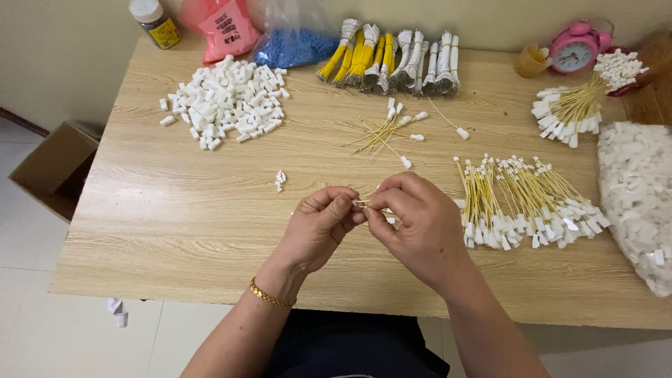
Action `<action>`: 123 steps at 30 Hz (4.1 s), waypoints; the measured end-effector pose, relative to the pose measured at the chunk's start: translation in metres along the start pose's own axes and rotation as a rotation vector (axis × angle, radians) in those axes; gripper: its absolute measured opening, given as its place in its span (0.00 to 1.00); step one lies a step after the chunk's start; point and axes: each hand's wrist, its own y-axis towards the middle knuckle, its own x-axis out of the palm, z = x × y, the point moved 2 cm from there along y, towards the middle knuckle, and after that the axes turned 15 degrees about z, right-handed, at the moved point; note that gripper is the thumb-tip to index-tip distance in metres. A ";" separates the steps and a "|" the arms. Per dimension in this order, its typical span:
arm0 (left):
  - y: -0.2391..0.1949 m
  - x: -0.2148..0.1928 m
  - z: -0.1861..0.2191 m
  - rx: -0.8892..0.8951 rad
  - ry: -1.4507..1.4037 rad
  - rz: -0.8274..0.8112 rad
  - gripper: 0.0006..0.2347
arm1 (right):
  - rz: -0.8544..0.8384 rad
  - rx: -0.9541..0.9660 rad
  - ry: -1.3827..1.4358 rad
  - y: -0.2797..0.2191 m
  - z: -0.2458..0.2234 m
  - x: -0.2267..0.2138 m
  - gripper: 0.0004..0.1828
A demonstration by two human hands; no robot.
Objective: The person repeatedly picks small white foam tips and thin sticks from a table, inserts the tips onto the stick ends, and places the assembled swabs into a growing pile. The person also gathers a bundle of sticks and holds it briefly.
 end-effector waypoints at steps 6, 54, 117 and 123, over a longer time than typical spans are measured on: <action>-0.001 -0.001 0.001 -0.017 -0.005 0.004 0.08 | 0.000 -0.028 -0.012 0.001 0.000 0.002 0.08; 0.041 -0.055 -0.007 0.609 1.281 0.285 0.05 | -0.343 0.492 -0.511 -0.052 0.241 0.087 0.20; 0.049 -0.098 0.034 0.759 1.361 0.382 0.10 | -0.116 0.979 0.441 -0.072 0.108 0.071 0.07; 0.084 -0.152 0.032 1.034 1.839 0.448 0.05 | -0.172 0.928 0.434 -0.068 0.103 0.067 0.05</action>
